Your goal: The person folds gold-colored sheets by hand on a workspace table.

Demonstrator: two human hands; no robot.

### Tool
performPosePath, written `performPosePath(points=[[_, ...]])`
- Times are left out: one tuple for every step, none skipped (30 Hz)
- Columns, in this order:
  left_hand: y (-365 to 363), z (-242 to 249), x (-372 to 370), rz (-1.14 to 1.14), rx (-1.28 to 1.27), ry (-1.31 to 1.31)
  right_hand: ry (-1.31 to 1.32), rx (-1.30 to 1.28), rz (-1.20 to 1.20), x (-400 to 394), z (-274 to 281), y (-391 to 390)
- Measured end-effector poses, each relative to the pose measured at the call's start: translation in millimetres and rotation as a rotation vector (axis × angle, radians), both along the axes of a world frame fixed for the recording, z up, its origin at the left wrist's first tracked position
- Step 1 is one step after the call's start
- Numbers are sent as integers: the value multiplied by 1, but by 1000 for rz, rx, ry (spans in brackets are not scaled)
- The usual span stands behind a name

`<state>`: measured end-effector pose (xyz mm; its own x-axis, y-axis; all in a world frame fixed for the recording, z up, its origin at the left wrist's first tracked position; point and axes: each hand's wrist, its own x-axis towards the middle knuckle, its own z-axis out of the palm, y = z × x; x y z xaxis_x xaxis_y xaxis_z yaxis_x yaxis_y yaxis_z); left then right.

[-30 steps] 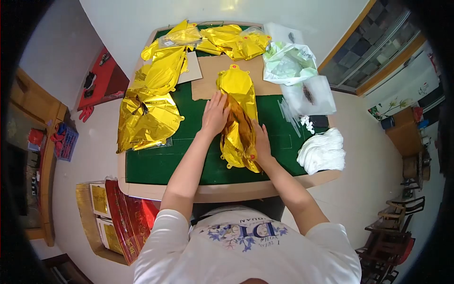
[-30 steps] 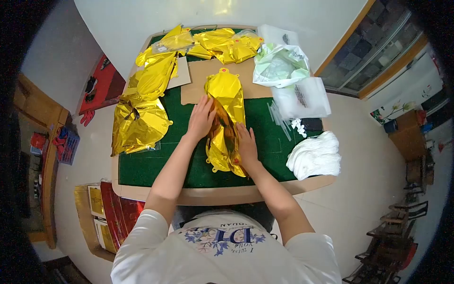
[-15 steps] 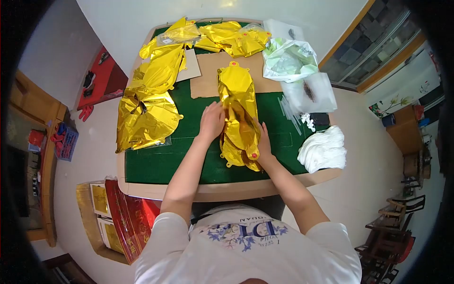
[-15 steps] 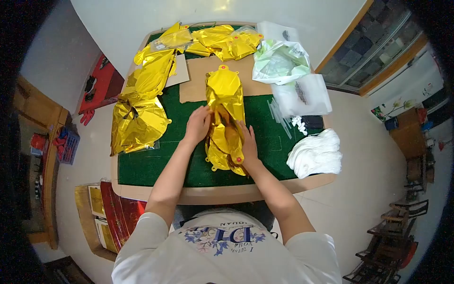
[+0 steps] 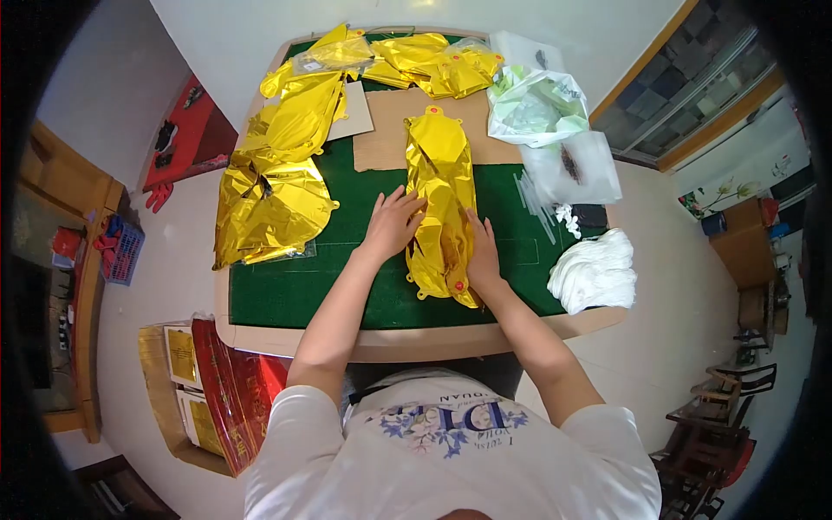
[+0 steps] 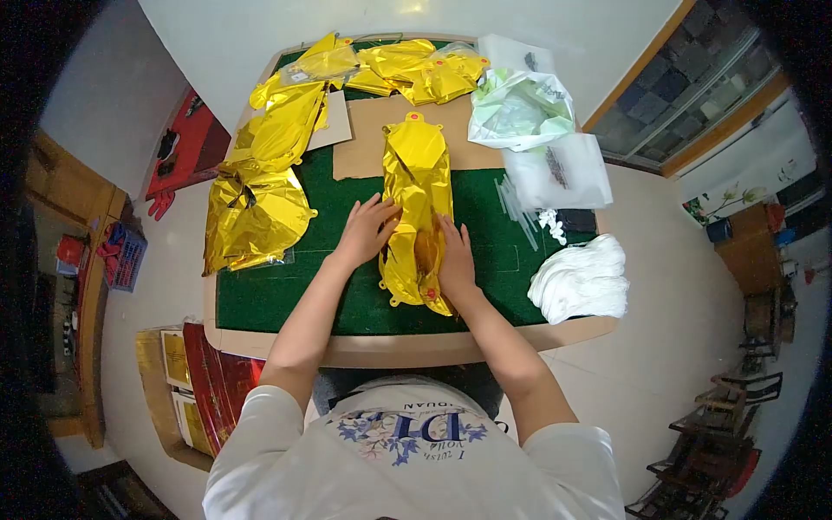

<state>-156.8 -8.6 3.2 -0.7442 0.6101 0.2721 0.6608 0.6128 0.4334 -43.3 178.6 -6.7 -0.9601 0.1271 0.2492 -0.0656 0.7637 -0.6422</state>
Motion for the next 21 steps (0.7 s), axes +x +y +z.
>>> performPosePath(points=[[1, 1, -5, 11, 73, -66, -43, 3, -30, 0, 0, -1], [3, 3, -9, 20, 147, -132, -40, 5, -31, 0, 1, -1], [7, 5, -12, 19, 152, -130, -76, -26, -62, 1, 2, -2], [13, 6, -14, 32, 151, -52, -112, -60, -89, 2, 3, -4], [20, 8, -16, 46, 151, 27, -108, -56, -87, 2, 5, -3], [25, 9, -18, 59, 153, 106, -55, -32, -28, 1, 8, -3], [28, 2, -16, 30, 102, 67, -3, -8, 30, 1, 11, -2], [30, -4, -11, 29, 104, 70, 0, -7, 30, 1, 5, 0], [31, -11, -5, 13, 22, 95, -11, -34, -9, 0, -5, 1], [32, -20, 0, -3, -61, 118, -22, -62, -48, -1, -7, 1], [34, -29, 5, 11, -44, 111, -22, -63, -49, -2, -9, 3], [34, -26, 10, 9, -44, 110, -9, -9, -20, -2, -1, 1], [35, -23, 16, 28, -60, 124, 1, 44, 8, -2, 4, 0], [34, -21, 22, 49, -76, 137, -6, 42, 7, -1, 5, 1], [34, -21, 24, 49, -78, 129, -7, 37, 12, -1, 5, 1], [34, -21, 25, 48, -86, 155, -6, 32, 17, -1, 5, 1], [34, -20, 26, 47, -93, 183, -8, 33, 18, -2, 4, 1], [34, -19, 27, 48, -92, 181, -3, 35, 30, -2, 3, 2], [34, -18, 27, 51, -110, 176, 5, 37, 42, -2, 2, 3], [34, -17, 27, 54, -127, 172, 7, 40, 43, -3, 1, 4], [34, -18, 26, 55, -124, 174, 12, 75, 39, -4, 0, 4]])
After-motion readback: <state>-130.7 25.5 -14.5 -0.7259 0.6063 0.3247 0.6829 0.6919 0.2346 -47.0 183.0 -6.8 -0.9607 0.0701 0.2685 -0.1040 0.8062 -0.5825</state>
